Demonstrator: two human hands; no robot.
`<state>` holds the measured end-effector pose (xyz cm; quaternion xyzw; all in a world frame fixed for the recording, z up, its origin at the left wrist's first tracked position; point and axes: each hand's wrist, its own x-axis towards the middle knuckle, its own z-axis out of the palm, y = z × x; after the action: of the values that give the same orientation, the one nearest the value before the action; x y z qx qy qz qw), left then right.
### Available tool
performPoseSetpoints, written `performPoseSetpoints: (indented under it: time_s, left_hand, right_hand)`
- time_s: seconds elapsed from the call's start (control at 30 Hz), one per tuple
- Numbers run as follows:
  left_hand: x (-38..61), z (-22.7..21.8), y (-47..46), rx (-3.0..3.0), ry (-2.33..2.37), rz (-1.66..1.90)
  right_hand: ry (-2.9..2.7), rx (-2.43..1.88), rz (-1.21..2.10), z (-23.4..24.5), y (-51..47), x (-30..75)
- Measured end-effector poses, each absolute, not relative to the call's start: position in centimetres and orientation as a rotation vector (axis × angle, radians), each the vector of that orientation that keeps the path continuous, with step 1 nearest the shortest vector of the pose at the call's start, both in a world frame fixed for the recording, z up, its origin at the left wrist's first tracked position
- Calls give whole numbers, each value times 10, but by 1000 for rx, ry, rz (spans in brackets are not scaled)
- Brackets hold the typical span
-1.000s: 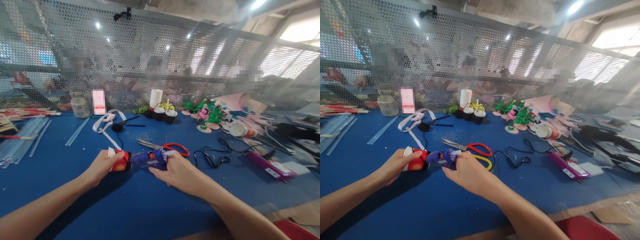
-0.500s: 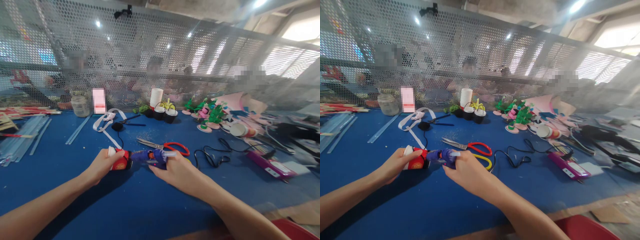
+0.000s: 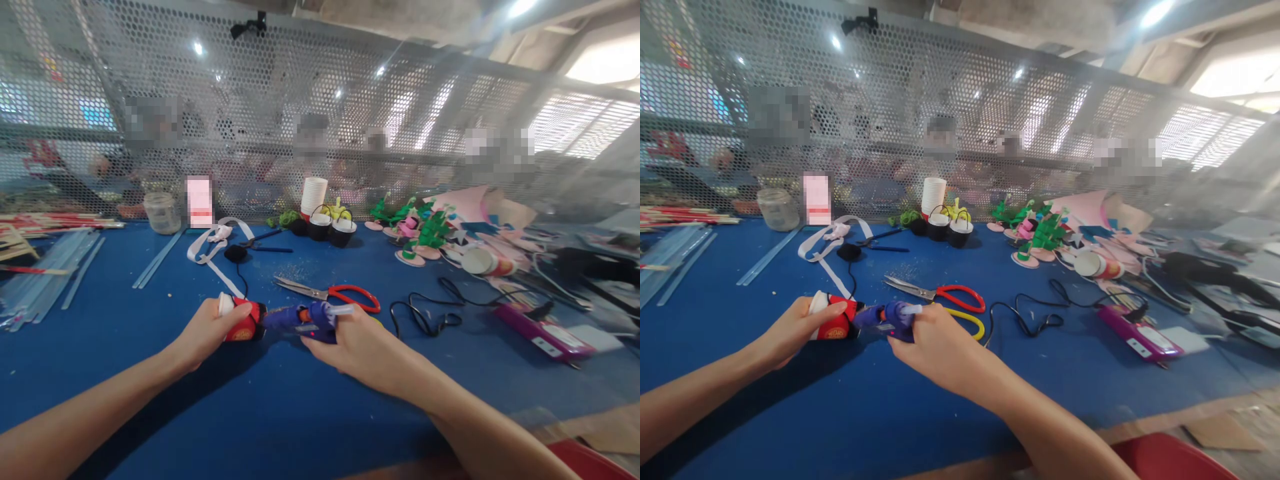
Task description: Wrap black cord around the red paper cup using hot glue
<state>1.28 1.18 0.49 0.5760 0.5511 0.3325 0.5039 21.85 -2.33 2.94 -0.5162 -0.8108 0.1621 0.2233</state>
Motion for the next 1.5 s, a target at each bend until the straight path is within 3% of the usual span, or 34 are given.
performPoseSetpoints:
  time_s: [0.23,1.5]
  left_hand:
    - [13,5,11,1415,1336,800]
    - [16,5,5,1716,1307,780]
  right_hand:
    - [-2143,-1530,637,34,-23,216]
    - [-2019,-1528,796,33,-12,217]
